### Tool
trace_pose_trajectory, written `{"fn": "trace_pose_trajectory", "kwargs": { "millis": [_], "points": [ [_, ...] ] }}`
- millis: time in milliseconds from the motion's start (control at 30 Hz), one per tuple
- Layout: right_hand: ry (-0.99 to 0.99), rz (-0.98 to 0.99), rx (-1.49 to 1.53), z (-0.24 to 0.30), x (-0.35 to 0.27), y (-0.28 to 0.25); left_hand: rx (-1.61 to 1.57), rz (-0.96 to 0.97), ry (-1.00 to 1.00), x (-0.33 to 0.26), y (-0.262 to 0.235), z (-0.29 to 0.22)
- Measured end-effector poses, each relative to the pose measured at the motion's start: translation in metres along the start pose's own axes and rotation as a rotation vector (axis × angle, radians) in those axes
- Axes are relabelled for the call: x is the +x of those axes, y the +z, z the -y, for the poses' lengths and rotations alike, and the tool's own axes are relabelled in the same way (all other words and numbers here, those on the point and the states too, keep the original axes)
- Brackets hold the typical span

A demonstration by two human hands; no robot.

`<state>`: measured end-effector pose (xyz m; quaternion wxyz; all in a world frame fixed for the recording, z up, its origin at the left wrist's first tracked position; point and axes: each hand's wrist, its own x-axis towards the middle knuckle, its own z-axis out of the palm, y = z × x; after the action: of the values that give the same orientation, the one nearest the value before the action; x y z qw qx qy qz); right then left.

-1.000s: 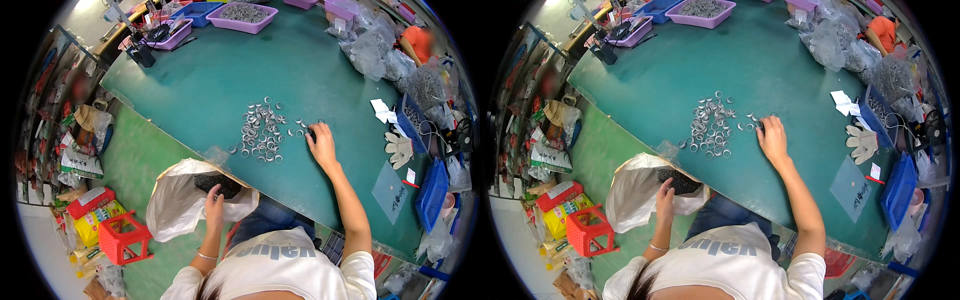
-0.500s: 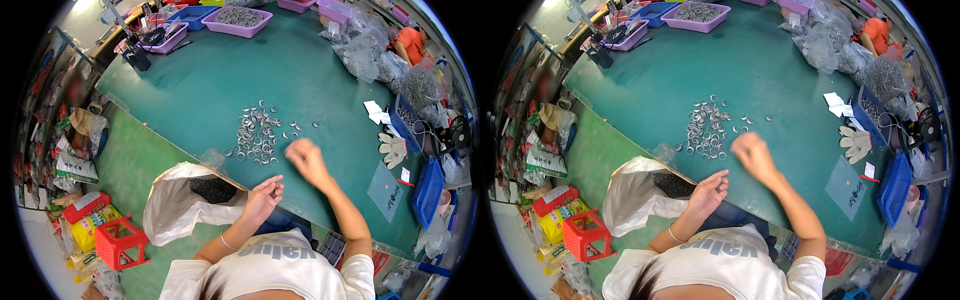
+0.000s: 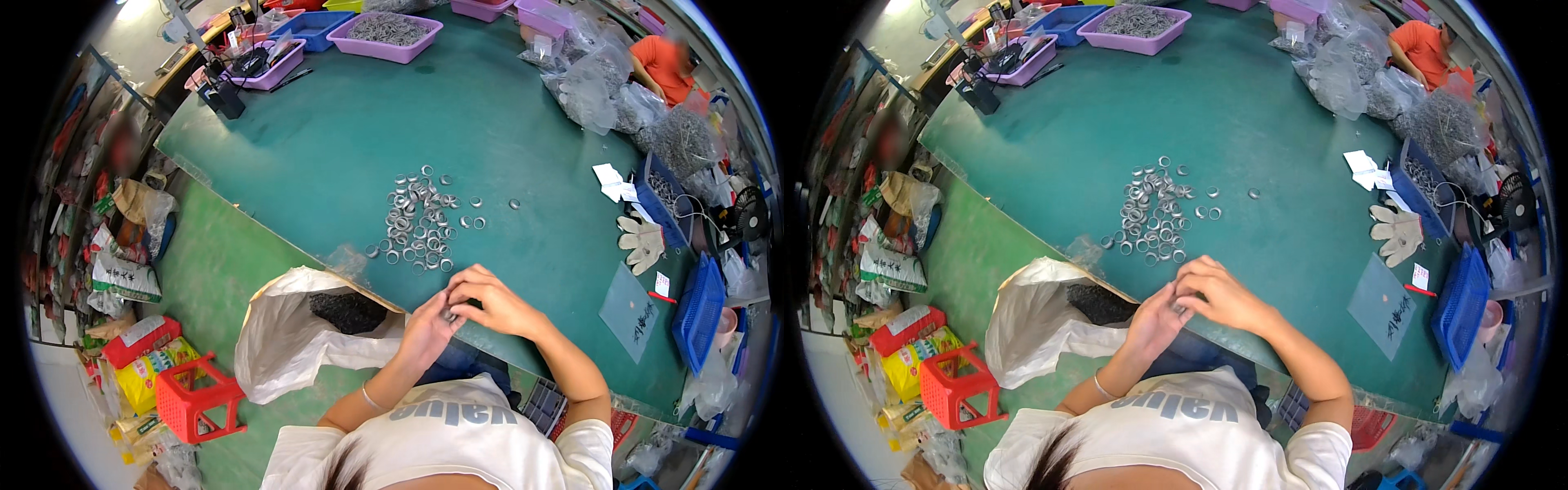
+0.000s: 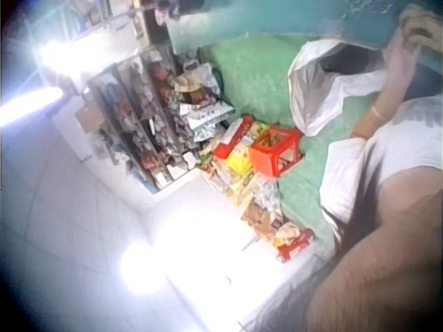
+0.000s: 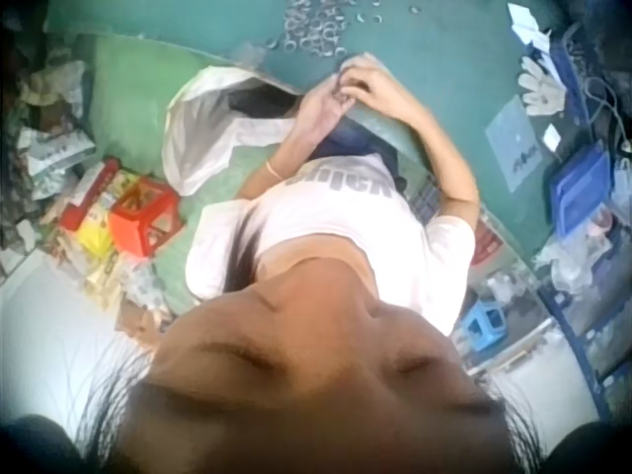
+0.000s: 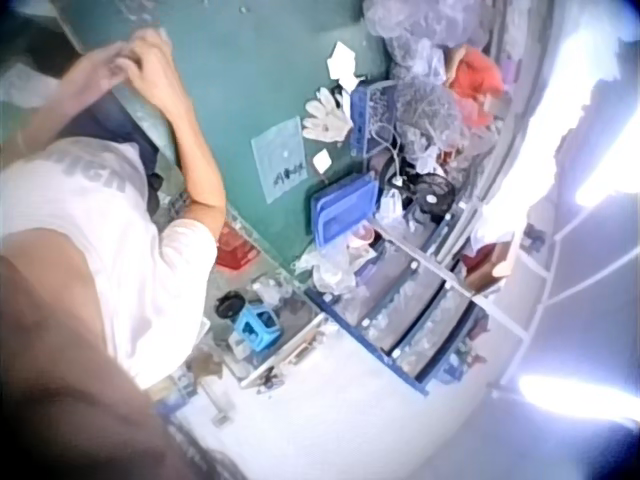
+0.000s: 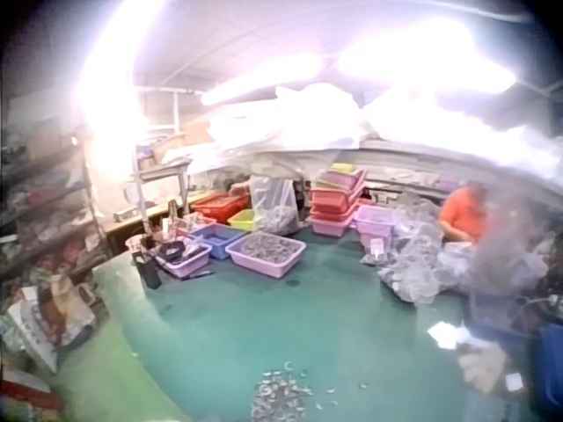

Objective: The person picks up small metal crescent-shaped parts from a bag, sorts through them on a green work surface, and later writes on a small slip of paper using a red pen.

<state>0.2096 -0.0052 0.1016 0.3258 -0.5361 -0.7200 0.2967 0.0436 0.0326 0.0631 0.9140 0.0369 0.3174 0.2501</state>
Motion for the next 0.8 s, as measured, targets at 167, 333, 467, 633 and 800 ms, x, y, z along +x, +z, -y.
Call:
{"fn": "trace_pose_trajectory", "kwargs": {
  "millis": [167, 333, 467, 633, 800],
  "points": [
    [0.195, -0.551, -0.253, -0.067, 0.024, -0.016, 0.135, 0.21, 0.021, -0.004, -0.027, -0.005],
    [0.255, -0.657, -0.494, -0.102, 0.033, -0.006, 0.464, -0.133, 0.393, -0.033, -0.07, -0.039],
    [0.342, -0.542, -0.321, -0.099, 0.024, -0.005, 1.047, -0.355, 0.698, -0.047, -0.139, -0.072],
    [0.333, -0.331, 0.09, -0.031, 0.01, -0.006, 0.87, -0.036, 0.479, -0.059, -0.08, -0.062],
    [0.093, 0.001, 0.167, -0.004, 0.002, 0.012, 0.068, 0.13, -0.079, -0.017, -0.021, -0.012]
  ]
}}
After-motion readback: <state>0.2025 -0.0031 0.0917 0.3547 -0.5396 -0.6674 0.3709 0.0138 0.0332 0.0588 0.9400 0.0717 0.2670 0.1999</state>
